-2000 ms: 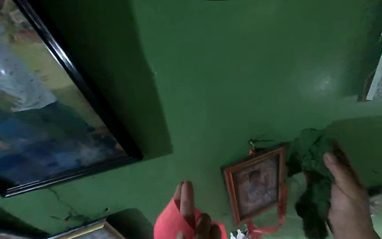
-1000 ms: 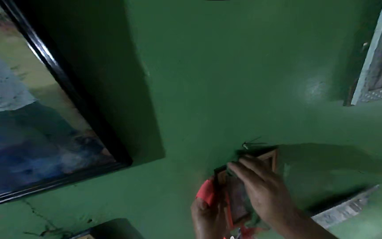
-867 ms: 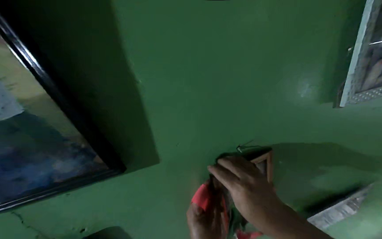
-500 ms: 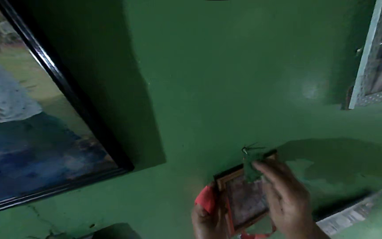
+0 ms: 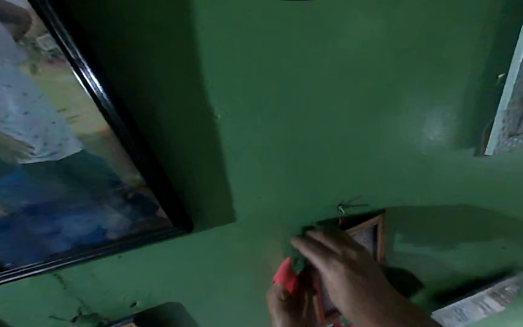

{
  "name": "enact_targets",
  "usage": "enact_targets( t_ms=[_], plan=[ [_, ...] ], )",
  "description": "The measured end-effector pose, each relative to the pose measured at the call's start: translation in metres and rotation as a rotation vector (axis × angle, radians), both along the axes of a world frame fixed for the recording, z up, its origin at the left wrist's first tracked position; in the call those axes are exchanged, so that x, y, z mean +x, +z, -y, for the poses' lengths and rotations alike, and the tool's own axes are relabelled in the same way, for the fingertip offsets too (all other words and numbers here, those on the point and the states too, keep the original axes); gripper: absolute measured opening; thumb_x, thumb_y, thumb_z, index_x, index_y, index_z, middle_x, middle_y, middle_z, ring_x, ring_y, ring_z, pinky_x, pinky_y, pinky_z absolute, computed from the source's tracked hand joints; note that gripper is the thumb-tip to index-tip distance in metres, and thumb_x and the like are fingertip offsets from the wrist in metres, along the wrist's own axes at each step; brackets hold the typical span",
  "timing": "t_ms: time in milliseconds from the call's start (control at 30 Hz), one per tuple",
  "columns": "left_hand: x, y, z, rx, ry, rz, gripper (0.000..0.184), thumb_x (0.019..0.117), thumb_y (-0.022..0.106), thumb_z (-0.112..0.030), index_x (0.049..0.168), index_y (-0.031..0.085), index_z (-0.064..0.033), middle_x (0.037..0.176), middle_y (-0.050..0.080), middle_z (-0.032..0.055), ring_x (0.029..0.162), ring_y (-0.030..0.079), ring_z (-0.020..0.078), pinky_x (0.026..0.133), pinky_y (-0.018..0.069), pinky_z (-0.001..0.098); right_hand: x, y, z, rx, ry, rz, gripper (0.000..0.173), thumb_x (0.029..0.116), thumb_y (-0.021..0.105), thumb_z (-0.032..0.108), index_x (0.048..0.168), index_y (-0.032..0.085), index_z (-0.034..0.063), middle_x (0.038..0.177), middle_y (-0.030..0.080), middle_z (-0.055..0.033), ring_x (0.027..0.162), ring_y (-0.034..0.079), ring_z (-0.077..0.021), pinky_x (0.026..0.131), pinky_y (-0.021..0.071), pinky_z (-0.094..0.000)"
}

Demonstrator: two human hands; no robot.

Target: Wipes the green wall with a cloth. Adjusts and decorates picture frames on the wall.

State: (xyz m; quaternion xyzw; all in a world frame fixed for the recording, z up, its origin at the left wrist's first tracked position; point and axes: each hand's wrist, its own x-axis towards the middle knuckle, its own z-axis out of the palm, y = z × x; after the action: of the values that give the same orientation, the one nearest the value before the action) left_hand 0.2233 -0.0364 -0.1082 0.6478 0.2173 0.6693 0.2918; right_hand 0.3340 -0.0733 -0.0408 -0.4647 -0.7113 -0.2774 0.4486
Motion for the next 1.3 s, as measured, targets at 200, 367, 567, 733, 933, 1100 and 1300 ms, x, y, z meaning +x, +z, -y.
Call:
enact_targets(
  t_ms=[200, 367, 567, 733, 933, 1100, 1300],
  plan=[
    [-0.003, -0.003, 0.001, 0.021, 0.018, -0.036, 0.018, 0.0801, 0.067, 0.009, 0.096, 0.061, 0.0136, 0.082, 0.071, -0.0028, 0.078, 0.066, -0.0076, 0.074, 0.0581, 0.0161, 0.013, -0.021, -0.007, 0.126, 0.201, 0.073, 0.026, 0.0999, 0.057, 0.002, 0.118, 0.073, 0.0119, 0.115, 0.073, -0.0081, 0.120, 0.066, -0.0206, 0.109, 0.0501, -0.0344],
    [-0.002, -0.006, -0.009, 0.038, -0.043, -0.037, 0.026, 0.0889, 0.068, 0.004, 0.111, 0.060, 0.0162, 0.091, 0.072, 0.0031, 0.076, 0.067, -0.0025, 0.069, 0.0593, 0.0189, 0.074, -0.032, 0.000, 0.209, -0.072, 0.011, 0.024, 0.1017, 0.053, 0.006, 0.114, 0.072, 0.0157, 0.114, 0.073, -0.0056, 0.118, 0.066, -0.0152, 0.104, 0.0521, -0.0278],
    [0.001, -0.004, -0.010, 0.037, -0.055, -0.020, 0.027, 0.0879, 0.068, 0.005, 0.112, 0.060, 0.0153, 0.094, 0.073, 0.0008, 0.081, 0.067, -0.0050, 0.074, 0.0583, 0.0170, 0.129, -0.024, 0.024, 0.078, -0.291, -0.095, 0.032, 0.0916, 0.054, 0.000, 0.114, 0.075, 0.0057, 0.113, 0.073, -0.0159, 0.104, 0.071, -0.0322, 0.088, 0.0598, -0.0438],
    [-0.003, 0.002, -0.008, 0.009, -0.067, -0.077, 0.018, 0.0883, 0.066, 0.006, 0.104, 0.062, 0.0126, 0.085, 0.071, -0.0033, 0.074, 0.065, -0.0057, 0.068, 0.0581, 0.0167, 0.084, -0.019, 0.017, 0.064, -0.144, -0.036, 0.028, 0.0952, 0.058, 0.004, 0.113, 0.076, 0.0163, 0.113, 0.074, -0.0064, 0.109, 0.070, -0.0214, 0.095, 0.0581, -0.0368],
    [-0.005, -0.020, -0.027, 0.076, -0.120, -0.021, 0.012, 0.0919, 0.068, -0.002, 0.103, 0.064, -0.0028, 0.090, 0.074, -0.0112, 0.079, 0.069, -0.0039, 0.070, 0.0604, 0.0186, 0.074, -0.019, 0.005, 0.110, -0.141, -0.008, 0.032, 0.0929, 0.060, 0.000, 0.116, 0.074, 0.0171, 0.112, 0.074, -0.0067, 0.108, 0.070, -0.0210, 0.094, 0.0578, -0.0350],
    [-0.007, -0.004, -0.014, -0.022, -0.128, -0.037, 0.026, 0.0908, 0.064, 0.006, 0.116, 0.057, 0.0094, 0.093, 0.071, -0.0092, 0.076, 0.065, -0.0059, 0.068, 0.0581, 0.0175, 0.107, -0.044, 0.009, 0.160, -0.200, -0.360, 0.030, 0.0974, 0.055, 0.005, 0.124, 0.070, 0.0039, 0.119, 0.070, -0.0150, 0.110, 0.068, -0.0228, 0.093, 0.0582, -0.0340],
    [-0.003, -0.003, -0.012, -0.001, -0.118, -0.015, 0.028, 0.0909, 0.064, 0.005, 0.118, 0.055, 0.0100, 0.097, 0.071, -0.0091, 0.083, 0.066, -0.0055, 0.074, 0.0588, 0.0177, 0.073, -0.124, 0.005, 0.174, -0.182, -0.655, 0.022, 0.0946, 0.060, 0.005, 0.112, 0.072, -0.0027, 0.110, 0.068, -0.0216, 0.103, 0.068, -0.0187, 0.091, 0.0561, -0.0240]
  ],
)
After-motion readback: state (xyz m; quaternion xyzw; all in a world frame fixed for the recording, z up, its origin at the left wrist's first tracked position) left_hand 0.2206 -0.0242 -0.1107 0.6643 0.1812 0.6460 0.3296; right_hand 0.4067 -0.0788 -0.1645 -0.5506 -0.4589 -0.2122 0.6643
